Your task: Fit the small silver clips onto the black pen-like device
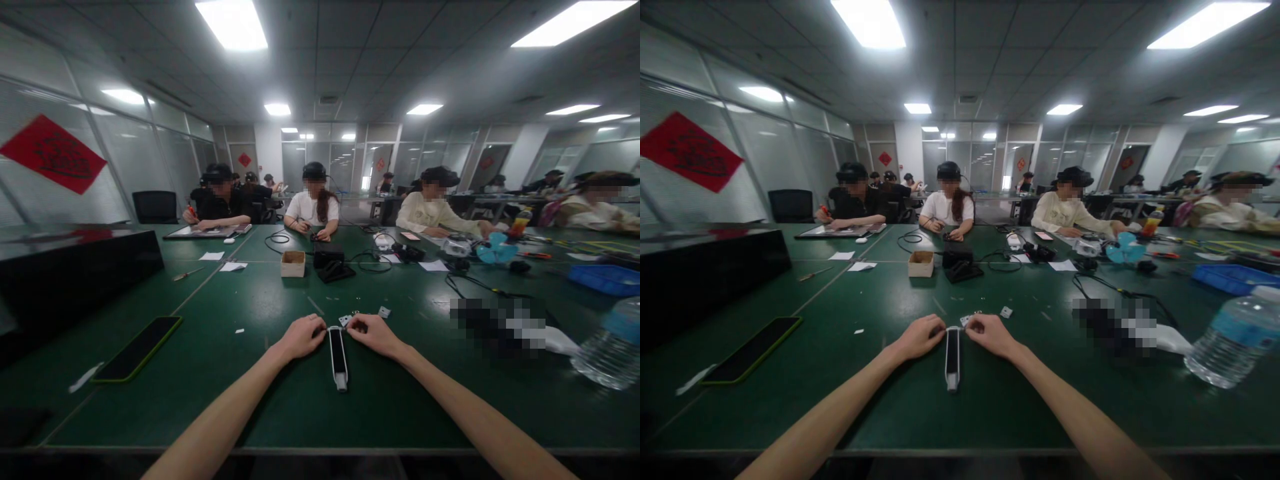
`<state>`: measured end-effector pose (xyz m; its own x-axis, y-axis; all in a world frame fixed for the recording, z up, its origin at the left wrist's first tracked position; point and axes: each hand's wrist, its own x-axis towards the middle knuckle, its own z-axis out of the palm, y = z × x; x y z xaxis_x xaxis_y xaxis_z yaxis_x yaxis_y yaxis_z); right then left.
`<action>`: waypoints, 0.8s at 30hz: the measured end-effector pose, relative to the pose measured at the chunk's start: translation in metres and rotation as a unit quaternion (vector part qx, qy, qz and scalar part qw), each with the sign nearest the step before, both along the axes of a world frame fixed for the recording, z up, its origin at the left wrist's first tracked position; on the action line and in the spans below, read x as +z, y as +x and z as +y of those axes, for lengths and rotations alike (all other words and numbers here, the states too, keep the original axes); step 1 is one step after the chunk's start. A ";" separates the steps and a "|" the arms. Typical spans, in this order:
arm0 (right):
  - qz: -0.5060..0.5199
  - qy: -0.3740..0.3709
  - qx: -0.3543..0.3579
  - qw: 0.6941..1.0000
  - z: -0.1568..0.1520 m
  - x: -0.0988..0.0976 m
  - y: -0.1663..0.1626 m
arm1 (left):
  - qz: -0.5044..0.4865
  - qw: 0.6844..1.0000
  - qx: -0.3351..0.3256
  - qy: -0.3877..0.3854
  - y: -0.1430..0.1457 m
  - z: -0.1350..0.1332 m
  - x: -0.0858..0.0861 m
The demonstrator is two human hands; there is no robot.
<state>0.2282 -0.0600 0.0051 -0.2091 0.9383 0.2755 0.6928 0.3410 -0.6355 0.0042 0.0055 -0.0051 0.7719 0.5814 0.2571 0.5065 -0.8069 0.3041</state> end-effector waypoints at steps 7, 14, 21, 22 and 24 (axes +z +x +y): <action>0.002 0.014 0.016 1.000 -0.001 -0.001 0.000 | 0.000 1.000 0.006 0.000 0.000 -0.001 0.002; -0.005 0.023 0.008 1.000 0.001 -0.004 0.000 | 0.004 1.000 0.004 -0.012 0.000 -0.002 0.004; -0.010 0.026 0.013 1.000 0.002 -0.005 0.000 | 0.004 1.000 0.004 -0.005 0.000 -0.001 0.002; -0.011 0.027 0.015 0.999 0.002 -0.006 0.000 | 0.004 1.000 0.005 -0.004 0.000 -0.001 0.002; -0.011 0.030 0.014 0.999 0.003 -0.008 0.000 | 0.004 1.000 0.007 -0.003 0.000 -0.001 0.002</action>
<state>0.2279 -0.0568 -0.0027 -0.2416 0.9139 0.3262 0.6953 0.3975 -0.5988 0.0046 0.0044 -0.0035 0.7658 0.5938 0.2470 0.5204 -0.7978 0.3045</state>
